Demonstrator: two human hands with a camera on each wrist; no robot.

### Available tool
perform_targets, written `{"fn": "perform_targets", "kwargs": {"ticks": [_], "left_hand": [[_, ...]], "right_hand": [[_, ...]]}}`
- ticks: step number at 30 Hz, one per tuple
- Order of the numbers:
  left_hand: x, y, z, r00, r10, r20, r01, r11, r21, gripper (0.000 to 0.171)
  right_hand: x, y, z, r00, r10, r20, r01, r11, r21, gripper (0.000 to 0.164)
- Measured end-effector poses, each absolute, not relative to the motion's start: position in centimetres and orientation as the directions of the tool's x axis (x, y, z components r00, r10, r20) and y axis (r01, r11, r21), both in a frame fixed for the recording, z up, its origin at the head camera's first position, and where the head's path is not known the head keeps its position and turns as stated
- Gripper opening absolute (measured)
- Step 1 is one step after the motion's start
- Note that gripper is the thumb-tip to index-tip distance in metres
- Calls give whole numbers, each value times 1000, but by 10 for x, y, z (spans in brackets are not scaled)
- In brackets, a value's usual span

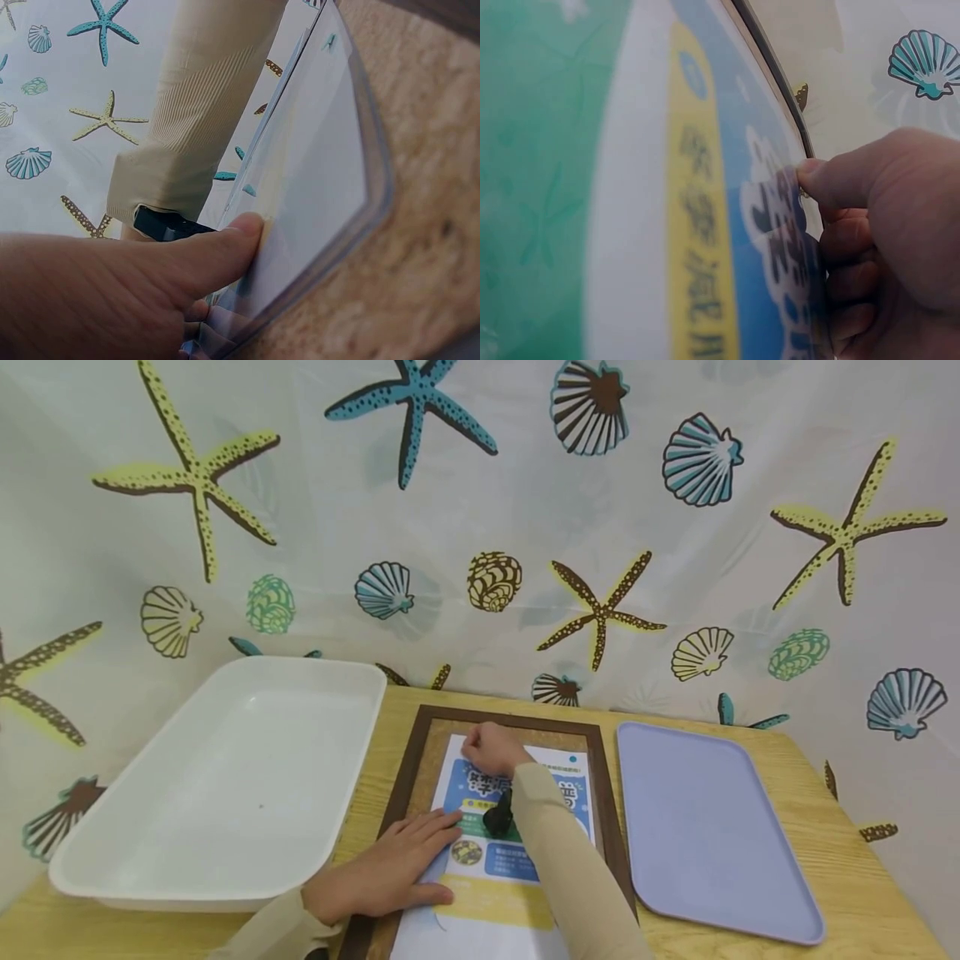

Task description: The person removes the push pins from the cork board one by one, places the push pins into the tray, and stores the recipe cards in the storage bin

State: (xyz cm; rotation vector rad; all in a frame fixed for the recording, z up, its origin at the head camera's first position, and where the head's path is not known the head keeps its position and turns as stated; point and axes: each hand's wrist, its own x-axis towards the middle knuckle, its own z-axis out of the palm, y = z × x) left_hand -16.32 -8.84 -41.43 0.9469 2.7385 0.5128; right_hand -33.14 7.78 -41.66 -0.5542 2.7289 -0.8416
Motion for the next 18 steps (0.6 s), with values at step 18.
{"fn": "perform_targets", "kwargs": {"ticks": [18], "left_hand": [[-162,-88,-412,-773,631,-70,558,728,397,70]], "right_hand": [[-334,80,-418,-898,-433,-82,-303,741,-599,13]]}}
